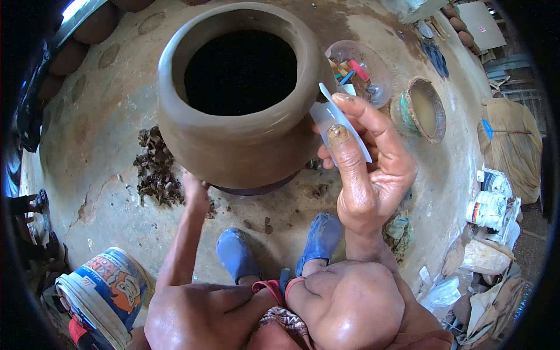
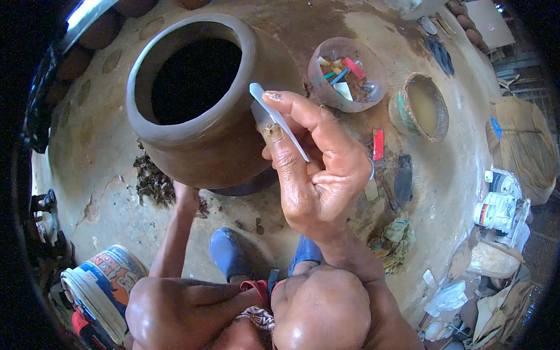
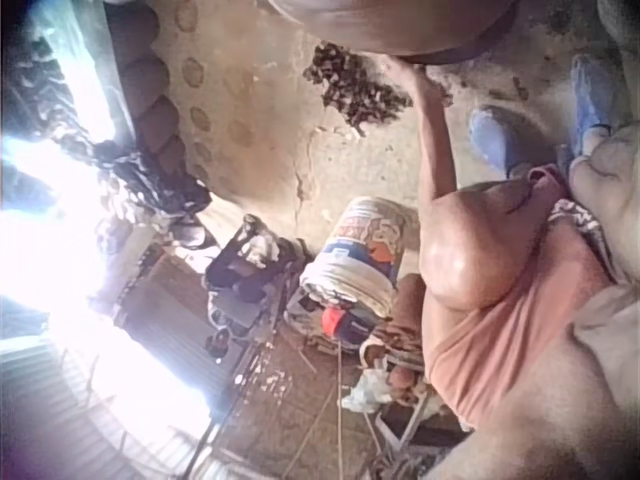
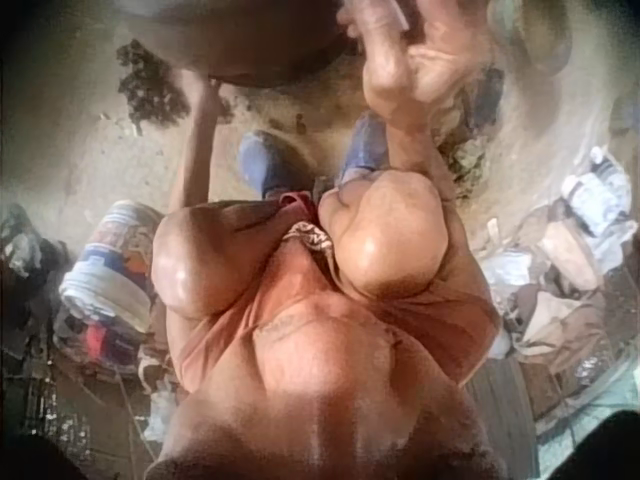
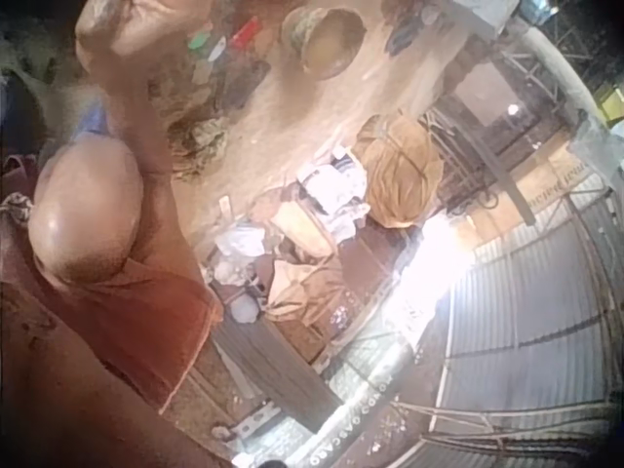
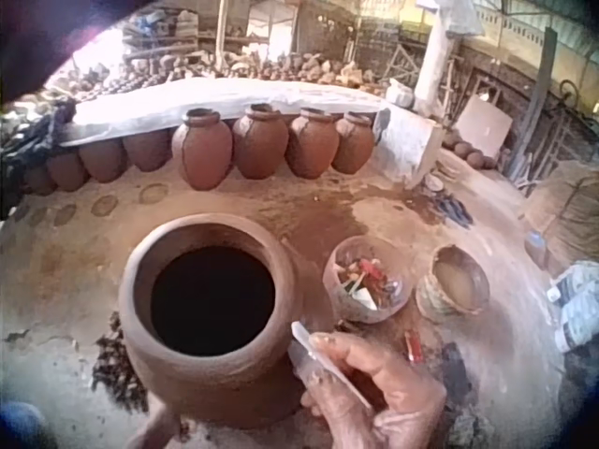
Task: The person uses a small tool to smooth the exterior surface of a clay pot on a rotating wheel and then uses a piece of cardboard to smooth the interior rim.
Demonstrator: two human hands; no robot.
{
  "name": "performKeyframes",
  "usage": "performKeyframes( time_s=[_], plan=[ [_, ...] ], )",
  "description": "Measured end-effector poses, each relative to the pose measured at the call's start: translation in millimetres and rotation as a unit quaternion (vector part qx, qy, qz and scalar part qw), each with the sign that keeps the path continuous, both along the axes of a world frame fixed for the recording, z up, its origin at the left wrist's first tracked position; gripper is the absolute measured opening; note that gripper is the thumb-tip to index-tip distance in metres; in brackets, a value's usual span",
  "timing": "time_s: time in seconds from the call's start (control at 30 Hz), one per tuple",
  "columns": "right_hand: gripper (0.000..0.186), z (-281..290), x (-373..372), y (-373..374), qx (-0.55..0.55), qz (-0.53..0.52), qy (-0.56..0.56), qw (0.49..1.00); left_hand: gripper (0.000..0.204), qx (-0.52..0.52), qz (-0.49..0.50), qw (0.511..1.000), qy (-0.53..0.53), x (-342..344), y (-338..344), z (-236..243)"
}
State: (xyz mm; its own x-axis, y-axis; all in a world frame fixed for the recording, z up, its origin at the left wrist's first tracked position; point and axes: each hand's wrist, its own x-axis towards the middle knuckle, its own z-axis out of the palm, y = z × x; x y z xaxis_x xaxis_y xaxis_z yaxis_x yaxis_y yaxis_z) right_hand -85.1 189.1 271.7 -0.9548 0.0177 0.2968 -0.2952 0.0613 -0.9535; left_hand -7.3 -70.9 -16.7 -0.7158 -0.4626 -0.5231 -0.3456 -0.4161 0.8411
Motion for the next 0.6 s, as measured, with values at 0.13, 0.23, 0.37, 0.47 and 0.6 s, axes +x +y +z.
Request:
performKeyframes(
  time_s=[0.13,0.23,0.37,0.47,0.6],
  plan=[
    [0.031,-4,-2,10,0.014,-0.005,0.029,0.999,0.048,0.092,-0.071,0.979,-0.165,39,94,22],
    [0.031,-2,-1,12,0.015,-0.007,0.026,1.000,0.051,0.143,-0.177,0.954,-0.194,43,95,69],
    [0.030,-6,-1,7,0.000,0.009,0.032,0.999,0.060,0.016,0.006,0.998,-0.052,4,6,12],
    [0.030,-5,0,-1,-0.018,0.013,0.033,0.999,0.059,-0.018,0.024,1.000,0.000,24,30,-28],
    [0.031,-8,0,8,-0.004,0.003,0.030,1.000,0.073,0.193,-0.210,0.945,-0.161,53,101,46]
  ],
)
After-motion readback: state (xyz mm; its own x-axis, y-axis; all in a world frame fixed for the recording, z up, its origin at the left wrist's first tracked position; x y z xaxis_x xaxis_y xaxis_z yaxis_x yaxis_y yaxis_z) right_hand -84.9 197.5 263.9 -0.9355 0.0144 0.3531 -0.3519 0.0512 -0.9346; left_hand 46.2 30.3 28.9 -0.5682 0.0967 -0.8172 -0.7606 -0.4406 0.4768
